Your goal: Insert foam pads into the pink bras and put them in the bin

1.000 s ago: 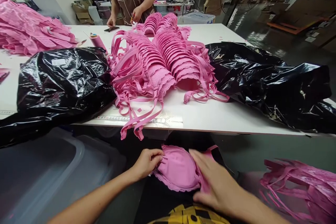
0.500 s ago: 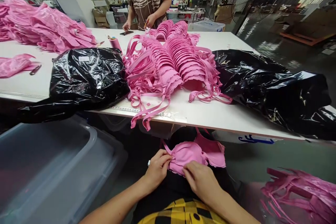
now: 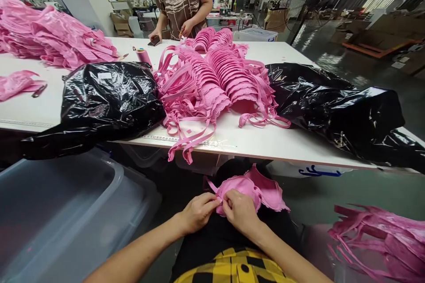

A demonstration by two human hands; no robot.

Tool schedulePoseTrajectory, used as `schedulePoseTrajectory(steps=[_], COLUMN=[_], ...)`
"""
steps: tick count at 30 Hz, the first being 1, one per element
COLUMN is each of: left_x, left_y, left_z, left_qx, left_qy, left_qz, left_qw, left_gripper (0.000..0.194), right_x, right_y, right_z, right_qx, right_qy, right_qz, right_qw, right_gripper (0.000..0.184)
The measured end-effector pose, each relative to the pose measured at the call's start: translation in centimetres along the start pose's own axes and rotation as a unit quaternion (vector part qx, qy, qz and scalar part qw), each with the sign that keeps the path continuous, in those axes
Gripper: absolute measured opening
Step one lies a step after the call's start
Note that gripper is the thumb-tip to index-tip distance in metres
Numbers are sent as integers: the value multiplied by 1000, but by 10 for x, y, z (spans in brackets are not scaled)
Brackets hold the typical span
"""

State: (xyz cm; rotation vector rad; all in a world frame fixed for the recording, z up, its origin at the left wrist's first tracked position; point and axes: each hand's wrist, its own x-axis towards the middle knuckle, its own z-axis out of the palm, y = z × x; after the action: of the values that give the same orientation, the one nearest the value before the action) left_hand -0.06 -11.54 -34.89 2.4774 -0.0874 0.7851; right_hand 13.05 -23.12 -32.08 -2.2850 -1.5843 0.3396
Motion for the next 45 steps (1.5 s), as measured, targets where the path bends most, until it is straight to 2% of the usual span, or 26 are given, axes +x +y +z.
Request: schedulePoseTrajectory(steps=[2, 5, 7, 9, 11, 13, 14, 16, 19, 22, 24, 27, 29, 32, 34, 36, 39, 43, 45], left_x=[7, 17, 20, 19, 15, 11, 9, 10, 18, 26, 25, 18, 12, 8, 7, 7, 7, 8, 9], left_y=[6, 20, 28, 32, 32, 30, 29, 28, 35, 45, 45, 35, 27, 23, 25, 26, 27, 27, 28], left_z=[-3, 4, 14, 23, 28, 26, 23, 15, -4, -20, -20, -2, 12, 19, 15, 10, 7, 11, 12], left_qx=[-34, -92, -119, -139, -143, -130, -123, -117, -127, -130, -135, -163, -166, -135, -128, -149, -170, -153, -145], left_qy=[36, 80, 83, 57, 2, -49, -55, -26, 45, 63, 43, 18, 13, 4, -4, -12, -15, -30, -37], left_qz=[-26, -117, -161, -184, -175, -132, -110, -87, -93, -110, -185, -367, -413, -396, -376, -341, -280, -255, -242], left_qw=[998, 986, 976, 971, 974, 982, 985, 989, 987, 983, 972, 915, 895, 909, 918, 928, 945, 954, 959], left_gripper=[20, 15, 15, 15, 17, 28, 31, 30, 25, 25, 22, 14, 12, 8, 6, 8, 13, 16, 17], right_x=[-2, -7, -11, -15, -19, -21, -22, -22, -22, -20, -15, -6, -2, 0, -2, -5, -5, 10, 22], right_y=[0, 4, 12, 23, 32, 37, 38, 34, 20, 5, -4, -9, -5, 16, 37, 56, 69, 63, 57], right_z=[-5, -15, -19, -20, -17, -14, -13, -16, -32, -45, -41, -24, -21, -43, -63, -77, -79, -70, -66], right_qx=[18, 43, 51, 54, 61, 79, 93, 120, 151, 196, 218, 236, 239, 205, 142, 71, 29, 4, 6], right_qy=[3, 4, -13, -35, -46, -46, -45, -35, -3, 1, -20, -87, -103, -33, 0, -35, -127, -148, -167], right_qz=[-24, -66, -88, -86, -65, -46, -44, -53, -92, -130, -127, -99, -93, -93, -60, -23, -16, -60, -91], right_qw=[1000, 997, 995, 994, 995, 995, 994, 991, 984, 972, 967, 963, 961, 974, 988, 997, 991, 987, 982], right_gripper=[14, 15, 16, 16, 16, 17, 18, 19, 20, 17, 15, 17, 19, 19, 18, 27, 35, 35, 28])
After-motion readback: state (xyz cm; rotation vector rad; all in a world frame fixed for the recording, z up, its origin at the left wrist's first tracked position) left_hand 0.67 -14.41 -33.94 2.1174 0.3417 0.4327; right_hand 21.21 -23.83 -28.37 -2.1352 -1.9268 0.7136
